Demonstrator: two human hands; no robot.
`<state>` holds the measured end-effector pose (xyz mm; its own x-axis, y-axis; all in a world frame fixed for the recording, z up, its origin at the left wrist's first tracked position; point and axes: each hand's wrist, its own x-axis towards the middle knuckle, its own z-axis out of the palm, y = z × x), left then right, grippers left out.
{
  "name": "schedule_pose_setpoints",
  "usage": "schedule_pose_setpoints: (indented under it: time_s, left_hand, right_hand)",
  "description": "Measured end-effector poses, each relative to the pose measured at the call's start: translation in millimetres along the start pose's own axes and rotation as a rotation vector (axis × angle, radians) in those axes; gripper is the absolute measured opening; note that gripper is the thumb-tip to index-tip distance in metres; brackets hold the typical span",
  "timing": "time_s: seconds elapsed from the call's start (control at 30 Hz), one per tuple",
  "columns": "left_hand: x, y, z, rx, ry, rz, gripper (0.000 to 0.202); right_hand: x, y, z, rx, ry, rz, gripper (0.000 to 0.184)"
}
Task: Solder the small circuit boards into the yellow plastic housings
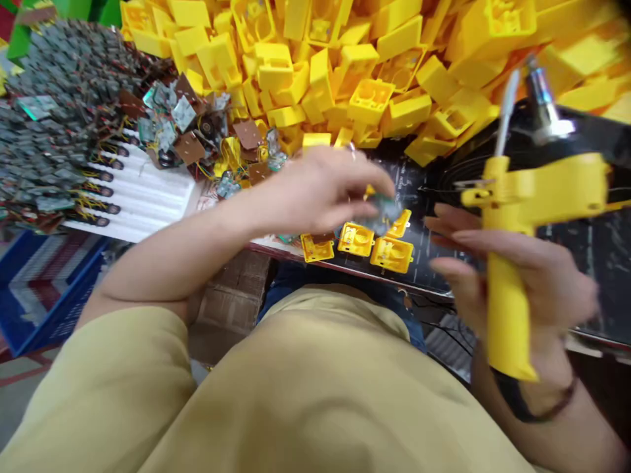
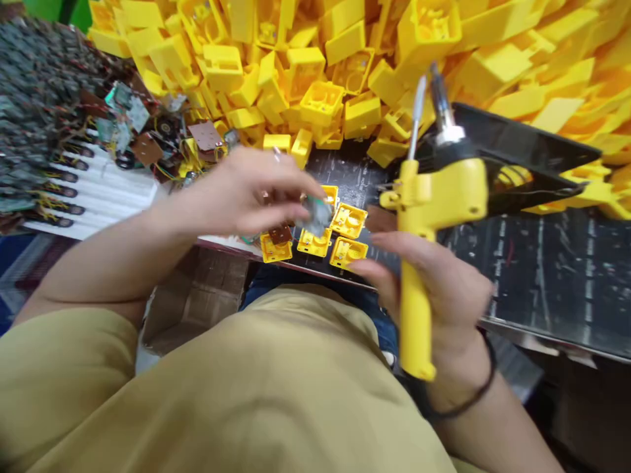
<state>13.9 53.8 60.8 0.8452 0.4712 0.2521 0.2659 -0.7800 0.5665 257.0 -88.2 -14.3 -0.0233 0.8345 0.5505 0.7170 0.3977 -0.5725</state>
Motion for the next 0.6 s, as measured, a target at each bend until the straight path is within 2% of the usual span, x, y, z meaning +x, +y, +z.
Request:
schedule_pose_setpoints:
  time_s: [0.07,0.13,0.23,0.33,0.4,0.47,0.53,0.6]
  left_hand:
    - [-1.3,14.1,27.0,-0.015,-0.069,0.018,0.018]
    - [-3.5,17.1,42.8,-0.096,-0.026,-0.069,0.029]
    - [-10.1,10.8,53.4,-0.285,0.113,-0.261,0.046]
    - [-14.9,10.5,61.6,-0.452,0.131,-0.304,0.041]
    - [-13.7,18.7,68.6,-0.445,0.137,-0.256,0.032]
    - [-8.9,30.7,77.2,-0.390,0.214,-0.240,0.024]
    - [-2.0,41.7,88.1,-0.431,0.290,-0.289,0.022]
    - [4.3,48.4,100.4,-0.577,0.302,-0.362,0.028]
  right_hand:
    - [8.4,-7.7,11.5,0.082,0.025,-0.070,0.037]
    - [10.4,-14.1,20.0,0.131,0.094,-0.061,0.038]
    - [5.9,-19.3,23.9,0.122,0.257,0.062,0.033]
    - [2.1,-19.9,21.8,0.075,0.378,0.094,0.034]
    - [2.1,-19.6,20.9,0.020,0.405,0.016,0.034]
    - [2.7,-19.8,21.9,-0.038,0.403,-0.068,0.033]
    - [2.5,-20.5,25.1,-0.071,0.381,-0.113,0.032]
    - [0.6,-21.2,29.7,-0.073,0.368,-0.128,0.031]
